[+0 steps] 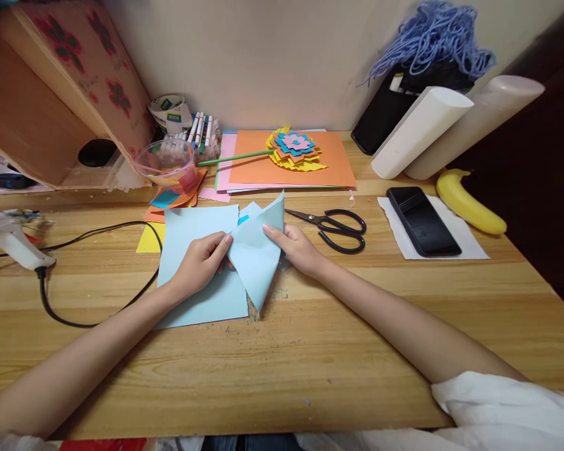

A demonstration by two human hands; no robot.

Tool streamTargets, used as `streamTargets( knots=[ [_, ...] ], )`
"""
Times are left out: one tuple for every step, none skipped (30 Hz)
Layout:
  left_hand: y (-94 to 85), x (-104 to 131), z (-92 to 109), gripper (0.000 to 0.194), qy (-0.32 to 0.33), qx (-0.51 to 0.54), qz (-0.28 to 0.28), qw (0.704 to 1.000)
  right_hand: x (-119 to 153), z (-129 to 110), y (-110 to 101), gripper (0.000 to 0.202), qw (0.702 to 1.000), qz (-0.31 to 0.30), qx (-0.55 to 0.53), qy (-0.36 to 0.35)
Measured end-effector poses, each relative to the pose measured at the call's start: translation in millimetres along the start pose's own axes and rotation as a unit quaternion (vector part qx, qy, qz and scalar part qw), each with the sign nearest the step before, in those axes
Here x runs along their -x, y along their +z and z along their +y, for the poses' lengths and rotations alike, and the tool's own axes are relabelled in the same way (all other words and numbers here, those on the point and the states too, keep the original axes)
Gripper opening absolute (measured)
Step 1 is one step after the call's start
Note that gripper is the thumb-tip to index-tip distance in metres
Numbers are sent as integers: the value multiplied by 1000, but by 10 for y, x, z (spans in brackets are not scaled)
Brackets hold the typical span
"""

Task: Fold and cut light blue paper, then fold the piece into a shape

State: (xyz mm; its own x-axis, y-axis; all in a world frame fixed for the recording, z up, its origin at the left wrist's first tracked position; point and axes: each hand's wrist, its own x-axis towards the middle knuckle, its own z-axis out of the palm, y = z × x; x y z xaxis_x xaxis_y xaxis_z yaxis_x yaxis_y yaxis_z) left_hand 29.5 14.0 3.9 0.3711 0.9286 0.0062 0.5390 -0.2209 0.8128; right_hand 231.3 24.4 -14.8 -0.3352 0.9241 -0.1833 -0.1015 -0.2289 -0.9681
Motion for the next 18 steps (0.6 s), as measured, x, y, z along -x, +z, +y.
streamTargets(
  knots=[
    [-1, 0, -1, 41, 1, 2, 0, 1000, 0, 1, -1, 35, 1000, 1, 0, 2],
    [-2, 0, -3, 41, 2, 3, 0, 1000, 1, 2, -3, 35, 1000, 1, 0, 2],
    [-3, 0, -4, 41, 3, 3, 1, 1000, 3, 2, -3, 35, 1000, 0, 0, 2],
    [-3, 1, -5, 41, 4, 1, 2, 1000, 4, 1, -3, 34, 1000, -1, 1, 0],
    [-3, 1, -6, 41, 5, 0, 3, 1000, 6, 0, -2, 33, 1000, -3, 3, -1],
    [-3, 2, -6, 42, 5, 0, 3, 1000, 9, -1, -1, 33, 1000, -3, 7, -2],
    [-3, 3, -6, 42, 4, 0, 3, 1000, 11, -1, 0, 32, 1000, -3, 12, -2],
    [-2, 3, -5, 41, 2, 1, 3, 1000, 13, -1, 0, 33, 1000, -1, 18, -1],
    [-2, 3, -5, 41, 2, 2, 3, 1000, 13, 2, 0, 34, 1000, 2, 23, 0],
    [-1, 3, -5, 41, 1, 2, 2, 1000, 12, 7, -1, 34, 1000, 5, 26, 1],
    [0, 2, -5, 41, 2, 2, 1, 1000, 10, 14, -4, 35, 1000, 7, 26, 2],
    [0, 1, -5, 41, 3, 2, 0, 1000, 6, 23, -7, 35, 1000, 10, 23, 2],
    [0, 0, -5, 41, 4, 1, 0, 1000, 0, 34, -13, 36, 1000, 13, 18, 2],
    [-1, 0, -6, 41, 6, 0, -2, 1000, -6, 46, -19, 37, 1000, 16, 13, 2],
    [-2, -1, -6, 41, 7, -2, -3, 1000, -13, 60, -26, 38, 1000, 19, 9, 0],
    [-3, -1, -6, 41, 8, -3, -4, 1000, -19, 73, -33, 39, 1000, 21, 4, -2],
    [-4, 0, -7, 41, 8, -6, -5, 1000, -25, 85, -40, 41, 1000, 23, 1, -6],
    [-5, 0, -7, 41, 8, -8, -6, 1000, -29, 94, -45, 42, 1000, 24, -2, -11]
  ],
)
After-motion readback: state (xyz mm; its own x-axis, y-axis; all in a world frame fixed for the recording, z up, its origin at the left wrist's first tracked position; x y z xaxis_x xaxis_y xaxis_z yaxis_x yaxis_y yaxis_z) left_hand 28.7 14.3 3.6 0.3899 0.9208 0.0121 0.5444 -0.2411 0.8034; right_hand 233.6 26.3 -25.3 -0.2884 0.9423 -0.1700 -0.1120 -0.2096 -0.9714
